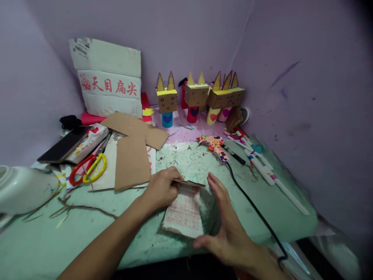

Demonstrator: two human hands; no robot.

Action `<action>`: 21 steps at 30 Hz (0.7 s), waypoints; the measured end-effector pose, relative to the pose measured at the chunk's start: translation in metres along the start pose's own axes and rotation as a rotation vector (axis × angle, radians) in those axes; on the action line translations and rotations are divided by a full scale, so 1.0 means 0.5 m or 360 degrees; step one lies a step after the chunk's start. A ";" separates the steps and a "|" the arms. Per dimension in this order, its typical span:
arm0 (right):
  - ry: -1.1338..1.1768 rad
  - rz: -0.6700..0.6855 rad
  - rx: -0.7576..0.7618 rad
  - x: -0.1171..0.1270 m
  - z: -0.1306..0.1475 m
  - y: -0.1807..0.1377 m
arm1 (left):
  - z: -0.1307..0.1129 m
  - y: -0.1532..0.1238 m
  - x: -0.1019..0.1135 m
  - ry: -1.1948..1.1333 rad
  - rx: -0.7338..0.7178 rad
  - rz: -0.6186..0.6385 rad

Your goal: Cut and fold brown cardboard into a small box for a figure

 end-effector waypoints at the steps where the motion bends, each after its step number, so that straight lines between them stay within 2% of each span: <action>1: -0.0020 -0.0071 -0.0013 -0.004 -0.003 0.004 | -0.001 -0.001 0.001 -0.0005 -0.0003 0.0005; 3: -0.0095 -0.0162 0.0003 -0.009 -0.012 0.013 | -0.002 -0.001 0.001 -0.0010 -0.0008 0.0016; 5: -0.0131 -0.0144 0.0055 -0.012 -0.017 0.021 | -0.002 -0.001 0.002 -0.0009 -0.0004 0.0017; 9: 0.0057 0.0096 0.0110 -0.008 0.002 0.016 | -0.002 0.001 0.002 -0.0008 0.0018 0.0007; 12: 0.0040 0.0247 0.0118 -0.008 0.022 0.001 | -0.003 0.003 0.003 -0.0013 0.0027 0.0007; 14: -0.0002 0.0185 0.0044 -0.010 0.025 -0.004 | -0.002 0.003 0.003 -0.0022 0.0021 0.0010; 18: 0.0111 -0.0115 -0.0228 -0.020 0.007 0.006 | 0.007 0.004 -0.003 -0.0057 -0.0024 0.0039; 21: 0.0128 -0.0201 -0.0301 -0.025 -0.008 0.024 | 0.015 0.008 -0.005 -0.0091 -0.0081 0.0093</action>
Point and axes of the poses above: each hand's wrist, its own y-axis towards the middle knuckle, its own x-axis out of the back of the hand, z = x × y, the point moved 2 cm from there along y, towards the middle knuckle, and after that the axes turned 14 degrees about x, right-handed, at the moved point
